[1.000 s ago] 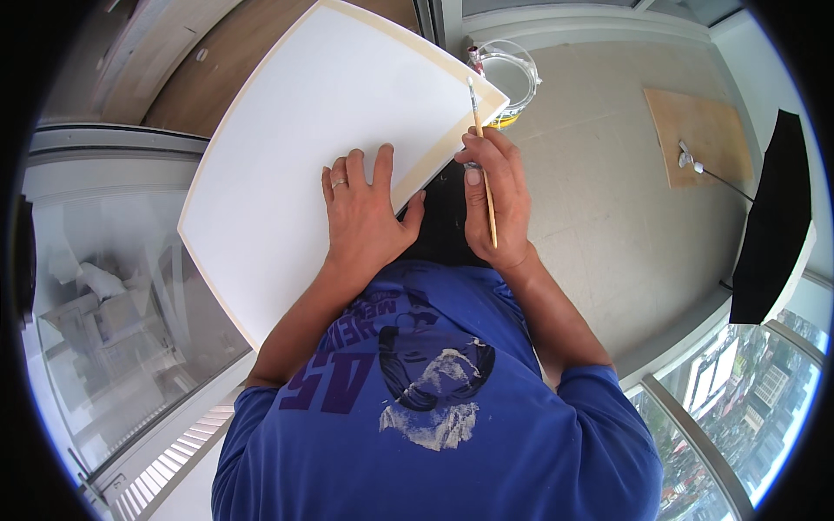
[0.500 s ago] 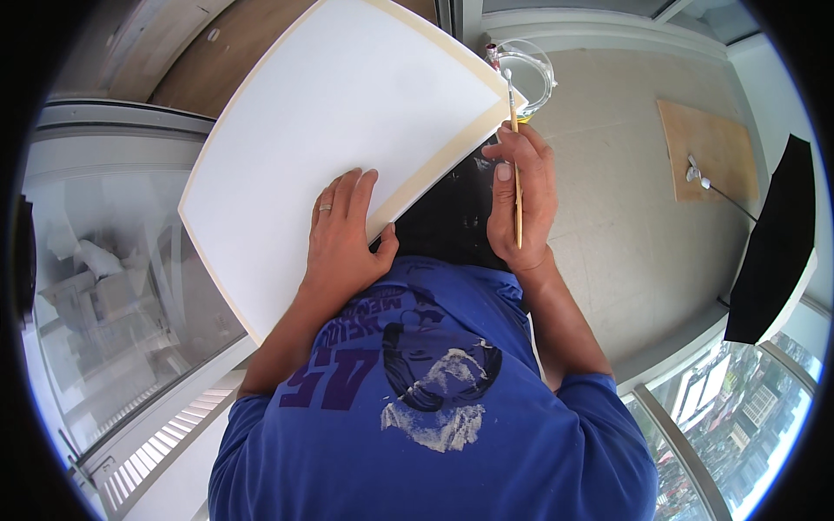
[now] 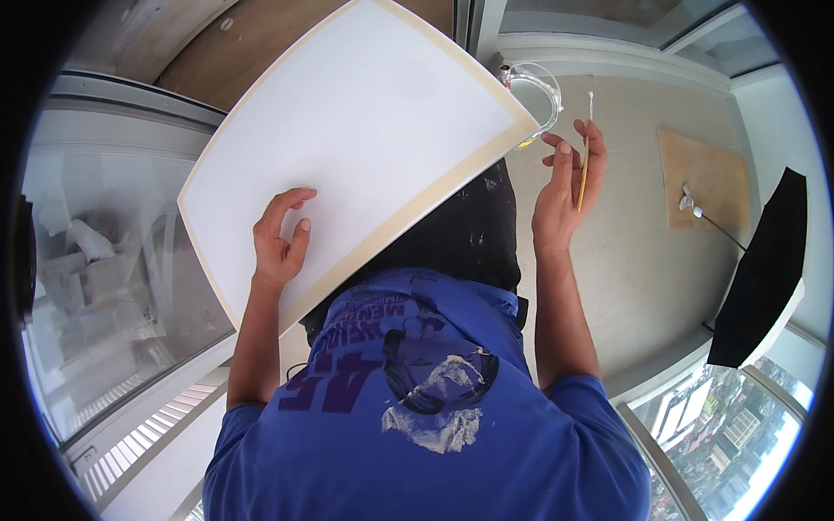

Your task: The person paints the edges and surface of a white board using a brush and white paint from a bucket. They dip the brush into the paint and apply it to the board, rotating the board by hand to reach different sides.

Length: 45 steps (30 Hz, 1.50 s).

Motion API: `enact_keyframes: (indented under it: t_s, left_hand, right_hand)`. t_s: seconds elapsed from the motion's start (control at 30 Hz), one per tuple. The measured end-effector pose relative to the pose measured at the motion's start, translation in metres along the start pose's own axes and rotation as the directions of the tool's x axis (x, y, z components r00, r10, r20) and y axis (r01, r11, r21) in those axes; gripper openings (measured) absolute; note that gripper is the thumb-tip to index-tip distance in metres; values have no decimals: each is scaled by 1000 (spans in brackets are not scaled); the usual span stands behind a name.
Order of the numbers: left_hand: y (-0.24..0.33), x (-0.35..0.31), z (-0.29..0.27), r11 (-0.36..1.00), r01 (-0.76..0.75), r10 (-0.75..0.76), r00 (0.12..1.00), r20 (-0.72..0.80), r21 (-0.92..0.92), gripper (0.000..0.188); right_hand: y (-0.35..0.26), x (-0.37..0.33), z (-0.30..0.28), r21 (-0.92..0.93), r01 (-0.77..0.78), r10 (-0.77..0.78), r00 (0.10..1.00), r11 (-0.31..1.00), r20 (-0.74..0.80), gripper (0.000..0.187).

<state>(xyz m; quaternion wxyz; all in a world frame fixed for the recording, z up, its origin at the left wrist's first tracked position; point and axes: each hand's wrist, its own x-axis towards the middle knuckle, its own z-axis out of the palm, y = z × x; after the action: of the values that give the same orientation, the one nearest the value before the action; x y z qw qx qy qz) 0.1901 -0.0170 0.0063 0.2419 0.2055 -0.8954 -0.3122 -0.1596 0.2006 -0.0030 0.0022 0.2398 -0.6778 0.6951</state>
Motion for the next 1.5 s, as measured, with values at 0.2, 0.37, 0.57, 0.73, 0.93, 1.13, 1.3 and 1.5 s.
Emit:
enact_keyframes:
  t_s: [0.2,0.37,0.57,0.73,0.93,1.13,1.3,1.5]
  left_hand:
    - [-34,2,1,730,262,-451,878,-157,-632,32]
    - [-37,34,-16,805,399,-543,793,-276,-438,35]
    - [-44,32,1,895,386,-446,787,-426,-224,38]
    - [-48,31,-8,793,391,-581,717,-386,-467,36]
    - [-46,39,-13,753,375,-610,707,-359,-541,34]
    - [-118,59,-40,926,377,-348,847,-402,-7,35]
    - [-196,100,-81,816,228,-26,932,-361,531,43]
    - [-212,117,-99,726,577,-512,817,-265,375,67]
  right_hand:
    - [19,-2,5,161,-335,344,939,928,-28,61]
    - [14,-10,18,143,-428,432,902,892,3,72]
    - [13,-26,31,215,-496,500,865,841,40,84]
    - [1,-12,40,306,-549,557,828,778,70,94]
    - [30,-13,52,263,-485,506,863,834,-10,97]
    - [41,-15,53,252,-520,534,845,816,12,100]
    - [35,-12,59,235,-539,554,833,809,0,100]
    - [20,-7,58,265,-546,572,820,795,-26,97]
